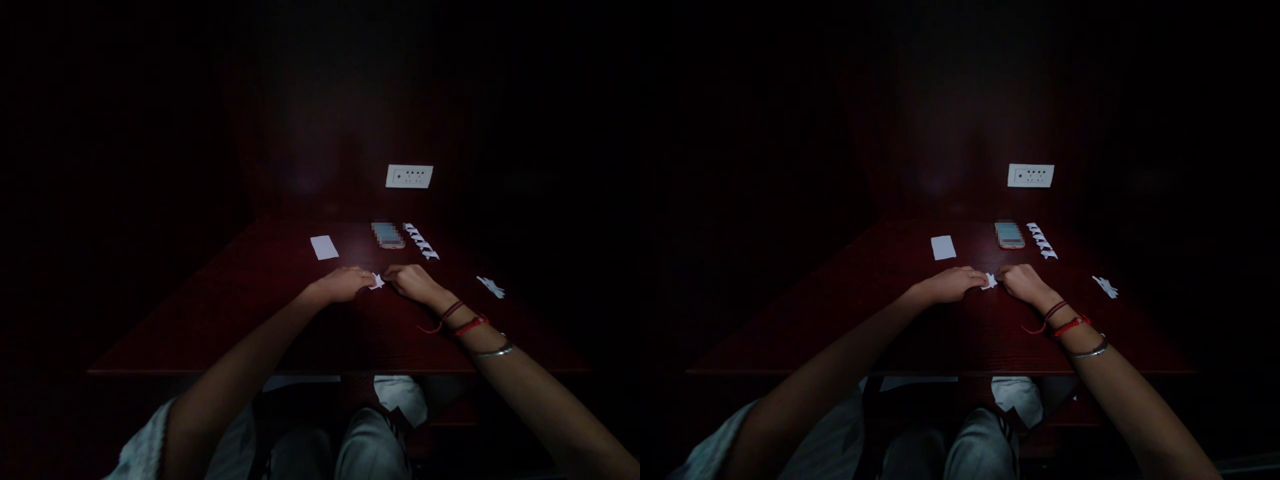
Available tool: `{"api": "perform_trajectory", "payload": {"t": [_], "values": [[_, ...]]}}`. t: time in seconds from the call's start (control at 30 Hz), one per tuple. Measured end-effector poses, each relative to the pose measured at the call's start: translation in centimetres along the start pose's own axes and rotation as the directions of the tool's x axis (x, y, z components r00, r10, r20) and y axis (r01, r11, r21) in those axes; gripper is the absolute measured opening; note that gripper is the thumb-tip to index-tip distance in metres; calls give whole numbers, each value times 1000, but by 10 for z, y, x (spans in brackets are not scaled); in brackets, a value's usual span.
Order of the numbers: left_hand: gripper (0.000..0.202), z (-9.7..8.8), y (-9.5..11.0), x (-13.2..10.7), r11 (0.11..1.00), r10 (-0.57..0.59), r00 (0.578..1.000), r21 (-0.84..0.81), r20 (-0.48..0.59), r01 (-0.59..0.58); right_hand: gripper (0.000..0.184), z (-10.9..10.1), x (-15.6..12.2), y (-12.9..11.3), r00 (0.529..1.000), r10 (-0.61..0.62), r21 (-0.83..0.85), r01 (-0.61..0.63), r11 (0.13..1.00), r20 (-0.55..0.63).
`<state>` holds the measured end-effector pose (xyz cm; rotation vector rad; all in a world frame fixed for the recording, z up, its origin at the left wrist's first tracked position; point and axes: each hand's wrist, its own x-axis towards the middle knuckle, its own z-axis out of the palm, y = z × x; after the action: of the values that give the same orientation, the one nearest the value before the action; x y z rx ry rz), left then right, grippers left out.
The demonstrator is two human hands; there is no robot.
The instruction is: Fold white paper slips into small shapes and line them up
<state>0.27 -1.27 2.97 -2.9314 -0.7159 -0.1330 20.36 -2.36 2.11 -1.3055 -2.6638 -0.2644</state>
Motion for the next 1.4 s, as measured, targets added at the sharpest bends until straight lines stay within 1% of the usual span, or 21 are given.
{"api": "perform_trajectory", "payload": {"t": [0.1,0.2,0.3,0.37,0.5,0.6,0.7,0.77,0.9,1.0,1.07,1.2,1.3,1.37,1.4], "values": [[43,1,-1,-2,1000,23,1000,-14,-8,-24,30,1,-2,4,998,-31,24,32,999,-57],[46,0,-1,-3,1000,-3,1000,-14,-9,3,37,2,-1,7,992,-50,101,62,993,-118],[47,-2,0,-5,999,-31,1000,-17,7,31,37,4,1,7,989,-109,159,124,980,-100],[48,-3,1,-5,999,-38,999,-17,9,38,35,6,3,6,988,-129,180,142,973,-81],[44,-2,0,-6,998,-64,998,-10,1,64,33,8,6,7,988,-124,225,142,964,-92],[42,2,-3,-6,997,-82,997,1,-1,82,32,7,5,10,987,-98,269,130,954,-129],[44,7,-8,-6,998,-58,998,14,-3,58,32,7,4,14,979,-41,314,104,944,-201],[46,10,-11,-5,999,-38,999,20,-9,38,32,6,4,16,976,-31,346,107,932,-217],[47,9,-11,-6,998,-38,999,45,-30,39,29,5,5,15,984,-63,399,127,908,-168],[39,6,-7,-6,993,-82,994,79,-74,87,26,5,5,14,987,-87,418,138,898,-138],[36,5,-5,-5,987,-114,990,102,-86,123,26,5,5,14,987,-93,425,141,894,-130],[34,4,-3,-3,980,-140,987,129,-75,149,27,7,5,14,989,-97,436,138,889,-115],[36,1,0,-3,978,-165,981,115,-98,176,27,8,5,15,989,-95,449,136,883,-113],[37,-1,2,-3,986,-143,985,78,-93,151,28,8,5,15,989,-93,461,135,877,-113],[38,-2,2,-3,991,-120,990,52,-73,124,27,8,5,15,989,-92,466,135,874,-113]]}}
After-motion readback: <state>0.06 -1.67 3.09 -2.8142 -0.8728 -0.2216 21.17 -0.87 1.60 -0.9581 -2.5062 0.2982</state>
